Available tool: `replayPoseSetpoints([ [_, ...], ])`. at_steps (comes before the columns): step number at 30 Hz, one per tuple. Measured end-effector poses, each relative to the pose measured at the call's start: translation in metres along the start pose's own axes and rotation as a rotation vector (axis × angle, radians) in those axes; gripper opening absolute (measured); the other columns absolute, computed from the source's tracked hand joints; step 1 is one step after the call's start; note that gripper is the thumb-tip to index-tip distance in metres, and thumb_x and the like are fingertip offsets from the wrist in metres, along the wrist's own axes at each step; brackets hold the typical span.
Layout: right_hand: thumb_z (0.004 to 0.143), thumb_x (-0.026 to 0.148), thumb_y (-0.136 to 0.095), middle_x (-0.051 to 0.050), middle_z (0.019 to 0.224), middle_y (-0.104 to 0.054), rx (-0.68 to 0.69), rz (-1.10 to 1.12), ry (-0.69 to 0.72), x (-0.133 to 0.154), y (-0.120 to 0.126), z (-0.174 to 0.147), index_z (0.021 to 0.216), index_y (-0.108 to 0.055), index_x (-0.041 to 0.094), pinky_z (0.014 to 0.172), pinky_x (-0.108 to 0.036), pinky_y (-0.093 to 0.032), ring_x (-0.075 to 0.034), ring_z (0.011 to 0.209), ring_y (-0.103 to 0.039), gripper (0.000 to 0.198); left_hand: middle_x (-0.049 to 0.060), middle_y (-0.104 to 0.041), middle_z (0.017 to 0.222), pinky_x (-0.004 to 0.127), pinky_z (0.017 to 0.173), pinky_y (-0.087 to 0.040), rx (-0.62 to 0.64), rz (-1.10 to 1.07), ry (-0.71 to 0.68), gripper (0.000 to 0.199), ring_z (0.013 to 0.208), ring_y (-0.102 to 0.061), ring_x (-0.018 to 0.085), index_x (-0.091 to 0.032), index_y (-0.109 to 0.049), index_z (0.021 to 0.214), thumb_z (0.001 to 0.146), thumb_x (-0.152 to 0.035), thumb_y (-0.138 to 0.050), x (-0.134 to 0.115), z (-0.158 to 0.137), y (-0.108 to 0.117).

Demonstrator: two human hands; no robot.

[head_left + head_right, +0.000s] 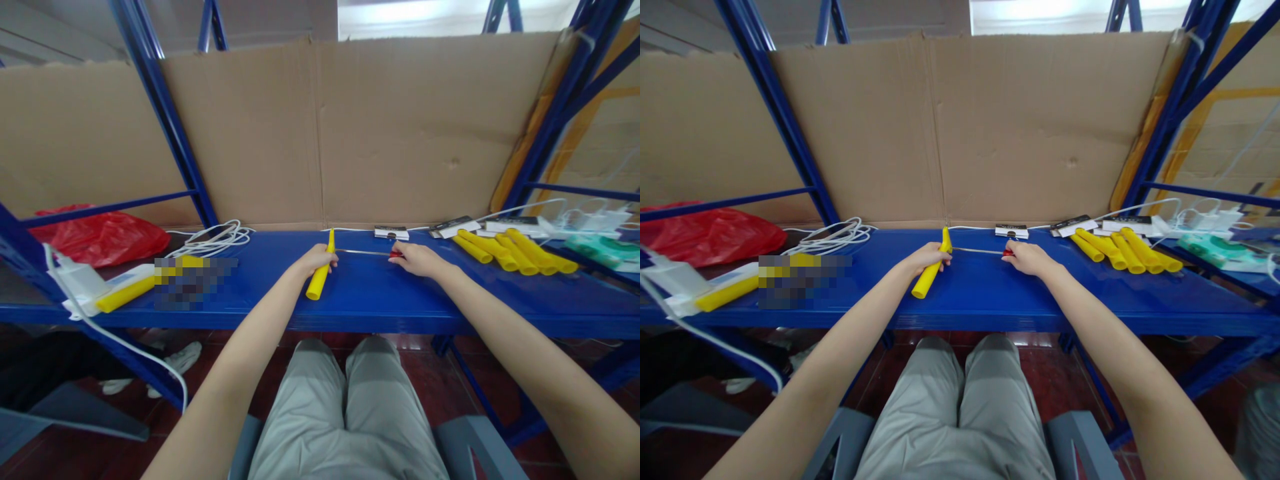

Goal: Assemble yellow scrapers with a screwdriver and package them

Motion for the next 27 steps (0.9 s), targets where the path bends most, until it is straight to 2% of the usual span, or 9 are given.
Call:
replayPoseSetpoints([
  [10,0.091,0.031,-0.05,-0.01,0.092,-0.07,0.003,0.085,0.017,-0.0009,-0.0047,0.003,0.092,-0.055,0.02,0.068,-0.027,-0.043,-0.021,0.081,-0.065,0.012,-0.002,-0.057,0.057,0.021,0.046,-0.04,-0.017,0.006,0.007,0.013,0.041,-0.049,0.008,-0.014,-0.049,0.077,0.08,-0.002,-0.053,-0.0024,-0.0032,0.0004],
  [17,0.086,0.032,-0.057,-0.008,0.083,-0.069,-0.025,0.006,0.028,-0.0027,-0.0028,0.0035,0.088,-0.056,0.021,0.061,-0.027,-0.039,-0.021,0.076,-0.064,0.012,-0.002,-0.057,0.058,0.021,0.046,-0.041,0.0,0.013,0.002,0.011,0.041,-0.049,0.007,-0.013,-0.05,0.08,0.08,-0.003,-0.054,-0.0011,-0.0009,-0.0001],
  [27,0.087,0.035,-0.055,-0.008,0.087,-0.07,-0.025,-0.051,0.032,-0.002,-0.0016,0.0017,0.089,-0.059,0.021,0.059,-0.027,-0.037,-0.021,0.077,-0.064,0.015,-0.001,-0.057,0.056,0.021,0.046,-0.041,0.01,0.013,0.0,0.012,0.041,-0.049,0.008,-0.011,-0.054,0.081,0.078,0.0,-0.052,-0.0028,-0.0022,-0.001],
])
Point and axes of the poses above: each hand's wrist, its own z-axis towards the middle knuckle, its own y-axis out of the back of the hand, x = y × z, the point moved 5 cm from there along z, towards the middle knuckle
